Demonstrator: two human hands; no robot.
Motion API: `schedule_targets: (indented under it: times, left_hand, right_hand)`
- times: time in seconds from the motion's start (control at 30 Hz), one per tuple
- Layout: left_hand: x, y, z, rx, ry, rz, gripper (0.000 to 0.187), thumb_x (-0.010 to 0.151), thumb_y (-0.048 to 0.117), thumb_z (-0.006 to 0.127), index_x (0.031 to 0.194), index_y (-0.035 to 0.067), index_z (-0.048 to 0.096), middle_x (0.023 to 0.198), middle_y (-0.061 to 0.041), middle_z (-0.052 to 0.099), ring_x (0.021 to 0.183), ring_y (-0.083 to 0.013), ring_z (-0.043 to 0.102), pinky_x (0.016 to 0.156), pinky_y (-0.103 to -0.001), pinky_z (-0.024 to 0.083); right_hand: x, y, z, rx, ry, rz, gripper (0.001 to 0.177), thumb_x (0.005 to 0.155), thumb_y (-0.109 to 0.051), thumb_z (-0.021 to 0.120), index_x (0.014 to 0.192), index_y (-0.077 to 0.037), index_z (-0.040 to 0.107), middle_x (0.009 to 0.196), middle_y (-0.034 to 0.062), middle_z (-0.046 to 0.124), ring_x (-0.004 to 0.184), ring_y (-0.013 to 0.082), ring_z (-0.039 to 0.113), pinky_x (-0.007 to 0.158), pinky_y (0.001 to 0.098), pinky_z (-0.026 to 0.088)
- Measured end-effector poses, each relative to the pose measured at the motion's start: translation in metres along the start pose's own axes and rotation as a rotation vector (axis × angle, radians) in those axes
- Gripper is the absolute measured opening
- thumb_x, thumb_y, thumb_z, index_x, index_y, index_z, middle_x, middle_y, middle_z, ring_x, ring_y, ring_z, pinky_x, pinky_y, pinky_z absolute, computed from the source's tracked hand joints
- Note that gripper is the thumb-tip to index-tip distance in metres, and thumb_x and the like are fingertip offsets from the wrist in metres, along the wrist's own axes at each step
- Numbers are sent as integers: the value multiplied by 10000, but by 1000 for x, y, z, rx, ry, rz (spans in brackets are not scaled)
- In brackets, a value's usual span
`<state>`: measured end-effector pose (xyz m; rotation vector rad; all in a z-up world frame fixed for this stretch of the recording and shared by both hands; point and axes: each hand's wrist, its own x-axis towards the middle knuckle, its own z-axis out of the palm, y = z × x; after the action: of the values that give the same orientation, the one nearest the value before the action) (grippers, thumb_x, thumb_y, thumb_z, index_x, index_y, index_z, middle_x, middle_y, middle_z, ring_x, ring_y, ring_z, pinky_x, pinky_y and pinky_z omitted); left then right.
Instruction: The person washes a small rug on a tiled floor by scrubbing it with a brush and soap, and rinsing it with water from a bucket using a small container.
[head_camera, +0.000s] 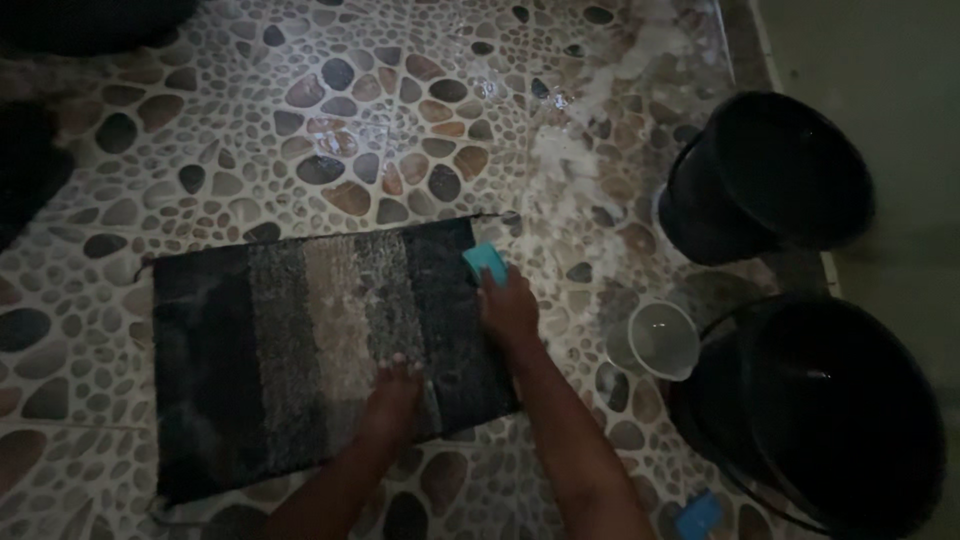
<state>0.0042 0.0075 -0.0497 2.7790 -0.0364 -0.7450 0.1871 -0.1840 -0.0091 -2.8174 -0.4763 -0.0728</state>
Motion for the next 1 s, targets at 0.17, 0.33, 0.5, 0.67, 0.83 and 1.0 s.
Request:
schedule_targets:
  times: [0.17,0.33,0.5,0.67,0.83,1.0]
  left_hand:
    - [-19,22,-56,175,-272,81,739,960,236,691,1552,-15,324,1657,-240,248,1526,-470,252,1262,-544,253]
    - [-10,19,-38,450,-299,75,839,1012,228,640,1629,-31,133,1657,-332,137,1497,-522,235,1237,-573,233]
    - [7,14,-20,315,-242,70,792,1025,288,616,1614,-11,178,1666,-347,151,1456,-541,309,1170,-574,339]
    - [-10,17,-42,464,-183,173,846,1013,430,601,1578,-83,236,1581,-396,282,1398,-540,380,1177,-618,306]
    - [-8,16,-46,441,-239,180,816,996,332,597,1581,-117,248,1551,-424,306,1382,-540,396,1195,-604,267]
    - [-7,12,-22,409,-198,186,805,981,332,630,1558,-102,274,1556,-397,310,1383,-529,384,1183,-602,272]
  right_hand:
    - [11,-15,23,77,223,-166,474,921,-329,679,1360,-156,642,1314,290,570,1140,482,600,874,547,553]
    - [42,2,14,-19,98,185,509,942,-302,646,1428,-158,594,1360,284,531,1133,482,581,846,565,544]
    - [64,-11,14,83,-8,125,516,952,-356,633,1431,-176,572,1384,267,519,1155,465,566,860,560,547]
    - [80,-3,22,54,145,274,498,926,-286,614,1417,-202,599,1377,265,547,1162,460,583,867,568,543]
    - [86,-11,17,28,110,1,466,975,-358,628,1412,-199,612,1363,290,553,1169,478,586,905,570,533]
    - [96,-12,0,428,108,597,553,1018,-440,617,1456,-119,511,1329,270,593,1163,477,595,968,577,489]
